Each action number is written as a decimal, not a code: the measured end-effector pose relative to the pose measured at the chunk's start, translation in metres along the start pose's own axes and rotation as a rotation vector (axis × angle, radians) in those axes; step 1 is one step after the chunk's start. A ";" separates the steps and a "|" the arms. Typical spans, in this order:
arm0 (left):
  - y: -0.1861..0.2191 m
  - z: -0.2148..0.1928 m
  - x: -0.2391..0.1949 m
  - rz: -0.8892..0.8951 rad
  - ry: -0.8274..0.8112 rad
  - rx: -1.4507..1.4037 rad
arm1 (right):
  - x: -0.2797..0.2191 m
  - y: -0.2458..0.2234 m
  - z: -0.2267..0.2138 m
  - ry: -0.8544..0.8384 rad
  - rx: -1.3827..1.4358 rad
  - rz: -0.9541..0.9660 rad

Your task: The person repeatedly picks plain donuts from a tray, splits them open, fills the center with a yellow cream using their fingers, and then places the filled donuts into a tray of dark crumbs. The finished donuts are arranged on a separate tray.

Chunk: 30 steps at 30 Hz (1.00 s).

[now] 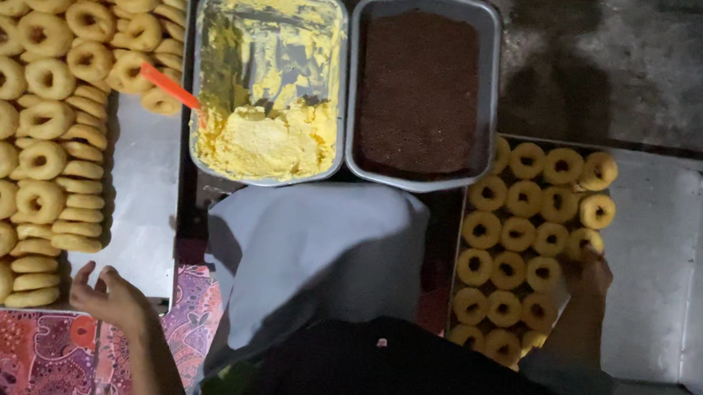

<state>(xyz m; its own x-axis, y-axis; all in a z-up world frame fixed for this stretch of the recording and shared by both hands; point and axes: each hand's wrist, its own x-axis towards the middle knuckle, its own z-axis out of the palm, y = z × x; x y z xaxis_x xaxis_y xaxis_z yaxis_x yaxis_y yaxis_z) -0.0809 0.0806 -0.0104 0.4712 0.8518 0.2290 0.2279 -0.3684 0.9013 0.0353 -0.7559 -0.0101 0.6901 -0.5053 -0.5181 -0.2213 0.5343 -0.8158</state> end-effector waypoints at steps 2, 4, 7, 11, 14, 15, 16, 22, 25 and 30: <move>-0.010 -0.003 0.008 -0.001 0.012 -0.058 | -0.007 -0.003 0.002 0.087 -0.266 -0.028; -0.024 0.003 0.018 -0.024 0.012 -0.075 | -0.010 -0.007 0.007 0.240 -0.564 -0.011; -0.046 0.012 0.041 -0.100 0.018 0.088 | -0.014 -0.010 0.018 0.503 -0.619 -0.270; -0.063 0.036 0.095 -0.461 0.152 0.472 | -0.024 -0.001 0.041 0.740 -0.654 -0.727; -0.064 0.055 0.140 -0.451 0.216 0.684 | -0.045 0.019 0.061 0.796 -0.900 -1.087; -0.066 0.060 0.149 -0.527 0.158 0.688 | -0.052 0.027 0.066 0.805 -1.019 -1.202; -0.068 0.065 0.154 -0.603 0.098 0.690 | -0.056 0.038 0.074 0.719 -0.928 -1.297; -0.088 0.043 0.122 -0.288 0.194 0.550 | -0.082 0.092 0.124 0.472 -0.880 -1.283; -0.101 0.028 0.110 -0.132 0.214 0.319 | -0.097 0.118 0.157 0.343 -0.886 -1.236; -0.113 0.024 0.087 -0.359 0.355 0.150 | -0.140 0.164 0.233 0.093 -0.943 -1.082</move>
<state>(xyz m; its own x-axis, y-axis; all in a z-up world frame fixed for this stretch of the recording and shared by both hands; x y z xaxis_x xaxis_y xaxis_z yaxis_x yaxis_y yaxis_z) -0.0447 0.1870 -0.1010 0.0294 0.9984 0.0490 0.4538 -0.0570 0.8893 0.0630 -0.4399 -0.0120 0.7727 -0.4268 0.4699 -0.0181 -0.7547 -0.6558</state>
